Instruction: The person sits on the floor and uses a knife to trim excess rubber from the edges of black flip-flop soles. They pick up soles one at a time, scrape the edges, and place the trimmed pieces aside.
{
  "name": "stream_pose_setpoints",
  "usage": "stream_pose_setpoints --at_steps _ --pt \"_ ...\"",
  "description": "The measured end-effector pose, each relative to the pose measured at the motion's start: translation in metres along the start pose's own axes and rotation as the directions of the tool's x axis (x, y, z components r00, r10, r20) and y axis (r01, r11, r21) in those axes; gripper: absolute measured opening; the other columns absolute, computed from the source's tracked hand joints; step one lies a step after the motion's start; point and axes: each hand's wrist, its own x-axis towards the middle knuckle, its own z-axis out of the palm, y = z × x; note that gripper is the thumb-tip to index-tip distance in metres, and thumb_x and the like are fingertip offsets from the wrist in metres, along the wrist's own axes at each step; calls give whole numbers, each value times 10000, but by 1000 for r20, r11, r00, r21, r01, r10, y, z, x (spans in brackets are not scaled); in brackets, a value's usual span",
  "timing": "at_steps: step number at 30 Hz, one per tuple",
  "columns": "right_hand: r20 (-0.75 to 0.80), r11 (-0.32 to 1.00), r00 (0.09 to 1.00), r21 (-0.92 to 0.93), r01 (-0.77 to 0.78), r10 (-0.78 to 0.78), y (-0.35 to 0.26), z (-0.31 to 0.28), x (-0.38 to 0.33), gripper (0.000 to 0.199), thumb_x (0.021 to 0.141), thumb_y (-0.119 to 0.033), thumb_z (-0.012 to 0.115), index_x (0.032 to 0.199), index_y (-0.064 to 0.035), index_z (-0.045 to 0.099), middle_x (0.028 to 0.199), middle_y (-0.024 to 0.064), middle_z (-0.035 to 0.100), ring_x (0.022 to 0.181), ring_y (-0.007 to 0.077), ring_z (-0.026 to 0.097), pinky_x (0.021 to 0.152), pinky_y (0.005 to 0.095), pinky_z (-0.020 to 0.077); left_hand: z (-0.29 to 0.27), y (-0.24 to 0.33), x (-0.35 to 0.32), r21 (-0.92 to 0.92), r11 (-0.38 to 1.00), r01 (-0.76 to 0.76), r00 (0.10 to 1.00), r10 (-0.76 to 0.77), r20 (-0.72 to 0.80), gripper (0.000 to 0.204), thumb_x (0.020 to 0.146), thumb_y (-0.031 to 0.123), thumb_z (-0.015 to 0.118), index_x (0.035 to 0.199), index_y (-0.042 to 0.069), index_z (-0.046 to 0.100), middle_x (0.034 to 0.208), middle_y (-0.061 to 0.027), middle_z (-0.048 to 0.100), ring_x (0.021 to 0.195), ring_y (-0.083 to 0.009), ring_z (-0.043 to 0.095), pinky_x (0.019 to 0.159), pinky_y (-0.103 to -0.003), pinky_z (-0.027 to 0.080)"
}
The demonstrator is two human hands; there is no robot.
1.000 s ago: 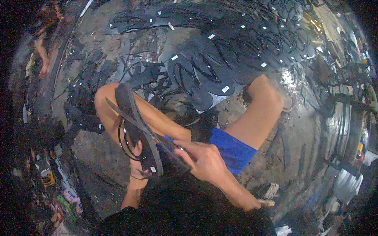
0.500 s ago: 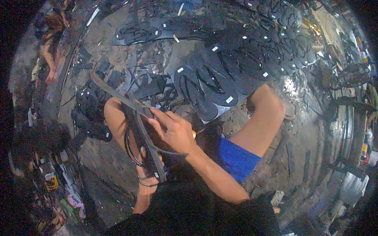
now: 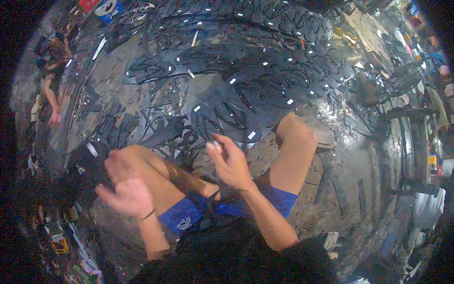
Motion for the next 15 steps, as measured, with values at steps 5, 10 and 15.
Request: stream_pose_setpoints --at_steps 5,10,15 --pt "-115 995 988 17 -100 102 10 -53 -65 428 927 -36 606 1330 16 472 1001 67 649 727 95 597 599 252 515 -92 -184 -4 564 337 754 616 -660 -429 197 929 211 662 1077 82 661 1065 -30 666 957 -175 634 828 -351 511" --pt "-191 933 946 300 -199 263 -2 -75 -119 427 1008 -147 542 1391 -21 401 974 77 637 699 106 601 561 267 519 -20 -218 -6 342 584 736 675 -599 -430 256 890 139 721 1119 46 655 1092 -48 679 970 -185 657 851 -337 536" --pt "-77 978 975 26 -208 209 2 -61 -123 435 1032 -210 515 1397 -21 372 819 50 569 616 99 570 542 272 498 24 -168 17 450 710 542 832 -528 -169 305 899 116 721 1171 0 646 1092 -72 691 960 -200 664 882 -365 546"
